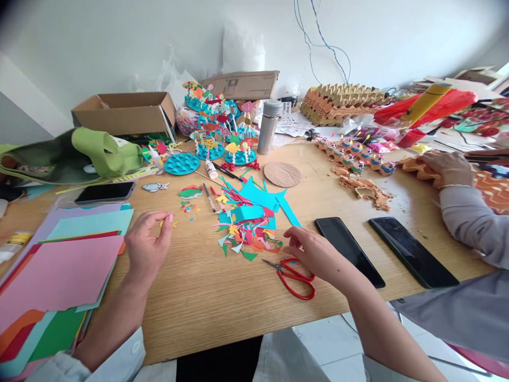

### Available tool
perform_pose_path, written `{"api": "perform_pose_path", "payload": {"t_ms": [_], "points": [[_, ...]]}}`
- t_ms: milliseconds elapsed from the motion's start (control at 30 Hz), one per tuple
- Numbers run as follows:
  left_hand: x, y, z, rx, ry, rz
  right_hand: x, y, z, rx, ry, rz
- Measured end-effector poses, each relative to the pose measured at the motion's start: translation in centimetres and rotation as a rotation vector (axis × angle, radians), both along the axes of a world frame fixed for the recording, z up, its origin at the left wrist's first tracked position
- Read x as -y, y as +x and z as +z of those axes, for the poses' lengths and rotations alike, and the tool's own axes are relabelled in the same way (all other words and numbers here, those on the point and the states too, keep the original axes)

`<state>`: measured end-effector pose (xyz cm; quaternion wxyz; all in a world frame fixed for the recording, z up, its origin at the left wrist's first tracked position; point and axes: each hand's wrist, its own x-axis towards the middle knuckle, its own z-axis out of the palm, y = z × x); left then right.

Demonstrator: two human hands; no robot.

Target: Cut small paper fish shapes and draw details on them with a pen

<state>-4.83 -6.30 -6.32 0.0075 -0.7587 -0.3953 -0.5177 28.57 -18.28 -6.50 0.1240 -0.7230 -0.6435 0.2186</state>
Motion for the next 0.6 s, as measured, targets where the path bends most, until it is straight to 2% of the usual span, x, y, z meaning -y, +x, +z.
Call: {"api": "perform_pose_path", "payload": {"t_ms": [100, 200, 600], "points": [[0.1, 0.1, 0.0, -0.004, -0.007, -0.008, 1.0, 0.9, -0.4, 0.09, -0.117, 0.002], [0.1, 0.2, 0.0, -0.002, -0.017, -0.004, 1.9, 1.0, -0.4, 0.083, -0.166, 0.042], [0.1, 0.3, -0.1, 0.008, -0.034, -0.014, 3.9, -0.8, 0.3, 0.004, -0.164, 0.147]]}}
